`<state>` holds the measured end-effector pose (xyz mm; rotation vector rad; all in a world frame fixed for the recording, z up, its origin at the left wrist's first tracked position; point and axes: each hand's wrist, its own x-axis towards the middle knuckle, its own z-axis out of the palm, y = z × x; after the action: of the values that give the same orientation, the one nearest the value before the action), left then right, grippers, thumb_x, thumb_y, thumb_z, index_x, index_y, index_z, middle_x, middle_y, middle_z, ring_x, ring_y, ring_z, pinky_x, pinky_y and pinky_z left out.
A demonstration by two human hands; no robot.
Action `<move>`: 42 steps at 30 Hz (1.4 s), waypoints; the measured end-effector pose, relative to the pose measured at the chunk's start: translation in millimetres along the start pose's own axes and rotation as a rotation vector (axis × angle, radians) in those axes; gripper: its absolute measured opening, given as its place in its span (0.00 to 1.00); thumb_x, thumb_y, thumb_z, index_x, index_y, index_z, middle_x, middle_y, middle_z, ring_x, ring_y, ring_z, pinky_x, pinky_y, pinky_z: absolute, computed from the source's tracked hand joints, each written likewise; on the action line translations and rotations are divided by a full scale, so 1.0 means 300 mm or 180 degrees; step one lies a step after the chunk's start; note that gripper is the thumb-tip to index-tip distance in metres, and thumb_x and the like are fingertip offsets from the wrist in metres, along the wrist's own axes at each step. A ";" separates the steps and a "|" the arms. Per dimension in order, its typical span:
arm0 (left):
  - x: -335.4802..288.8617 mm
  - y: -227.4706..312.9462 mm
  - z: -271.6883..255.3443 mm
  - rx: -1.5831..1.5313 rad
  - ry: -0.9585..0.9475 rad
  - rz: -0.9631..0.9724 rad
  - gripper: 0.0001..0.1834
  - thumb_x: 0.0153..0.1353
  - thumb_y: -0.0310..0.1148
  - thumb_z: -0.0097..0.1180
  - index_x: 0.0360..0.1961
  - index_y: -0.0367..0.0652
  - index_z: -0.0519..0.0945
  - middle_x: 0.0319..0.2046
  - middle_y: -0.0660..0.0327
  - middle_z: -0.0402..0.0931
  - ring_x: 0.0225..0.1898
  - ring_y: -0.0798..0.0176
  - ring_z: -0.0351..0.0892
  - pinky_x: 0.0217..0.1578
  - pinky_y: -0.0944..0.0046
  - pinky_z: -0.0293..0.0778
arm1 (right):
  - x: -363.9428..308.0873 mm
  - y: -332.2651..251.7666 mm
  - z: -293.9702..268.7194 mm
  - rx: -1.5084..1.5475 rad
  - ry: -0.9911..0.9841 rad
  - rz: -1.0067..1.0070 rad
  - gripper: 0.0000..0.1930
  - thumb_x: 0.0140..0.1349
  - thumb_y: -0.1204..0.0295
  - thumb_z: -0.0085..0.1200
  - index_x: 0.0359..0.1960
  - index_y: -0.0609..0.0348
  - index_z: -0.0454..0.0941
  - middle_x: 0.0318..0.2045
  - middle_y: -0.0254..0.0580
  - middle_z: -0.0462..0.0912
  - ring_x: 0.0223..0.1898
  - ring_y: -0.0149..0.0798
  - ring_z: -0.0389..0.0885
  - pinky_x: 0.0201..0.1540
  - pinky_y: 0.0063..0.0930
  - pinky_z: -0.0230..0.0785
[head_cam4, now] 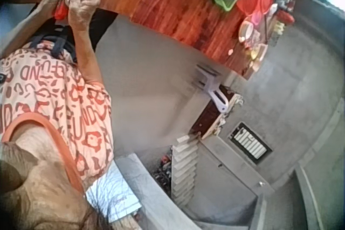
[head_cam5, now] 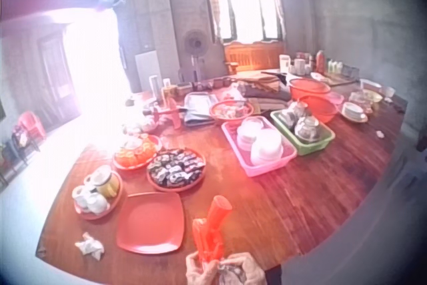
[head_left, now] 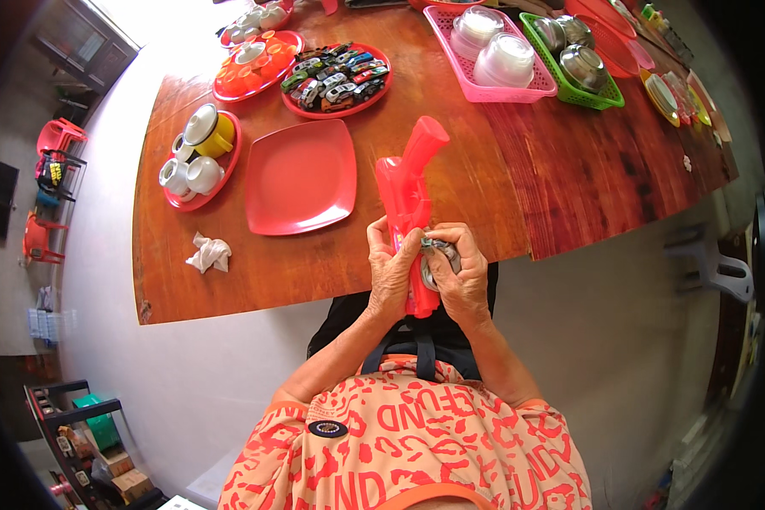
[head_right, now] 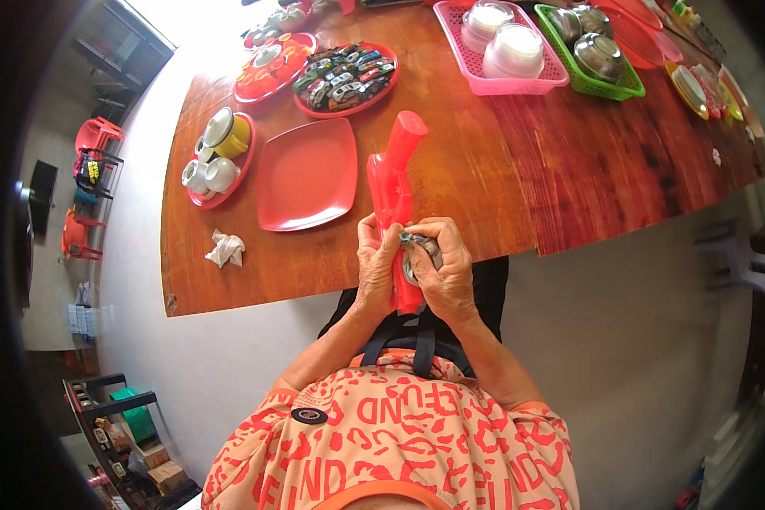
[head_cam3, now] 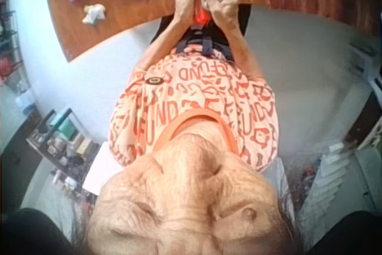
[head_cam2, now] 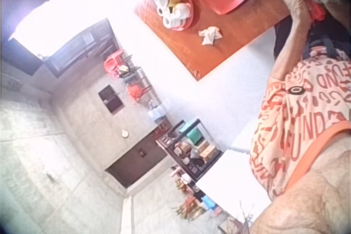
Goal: The person wipes a red plastic toy gun with a cloth, then wipes a red square plate. They proceed to pick up small toy cars from a tray one by one, wipe each with a cloth, and place them onto the red plate.
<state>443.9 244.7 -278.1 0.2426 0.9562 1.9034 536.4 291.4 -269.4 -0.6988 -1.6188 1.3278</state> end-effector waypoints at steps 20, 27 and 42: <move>-0.017 0.043 -0.070 0.0143 -0.0859 -0.1152 0.22 0.66 0.38 0.51 0.59 0.45 0.66 0.47 0.61 0.73 0.46 0.66 0.76 0.46 0.64 0.76 | 0.059 -0.008 -0.028 -0.1180 0.0029 -0.1124 0.12 0.53 0.83 0.58 0.41 0.61 0.80 0.40 0.41 0.75 0.42 0.41 0.72 0.45 0.32 0.66; -0.043 0.048 -0.062 0.0794 -0.0949 -0.1177 0.22 0.64 0.35 0.52 0.58 0.46 0.65 0.40 0.62 0.74 0.37 0.67 0.77 0.34 0.63 0.80 | 0.157 0.017 -0.010 -0.1088 0.0607 -0.0812 0.09 0.53 0.79 0.59 0.37 0.58 0.80 0.38 0.41 0.74 0.42 0.43 0.70 0.44 0.34 0.66; -0.052 0.031 -0.049 0.1252 -0.0753 -0.1145 0.12 0.57 0.28 0.54 0.43 0.40 0.73 0.30 0.64 0.75 0.28 0.70 0.75 0.28 0.68 0.75 | 0.108 -0.008 -0.020 -0.1315 0.0183 -0.1274 0.14 0.51 0.83 0.59 0.41 0.59 0.82 0.40 0.41 0.74 0.43 0.42 0.71 0.43 0.32 0.67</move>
<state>438.3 222.1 -278.0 0.4811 1.1210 1.3192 528.0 321.1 -257.6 -0.6016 -1.8877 0.6885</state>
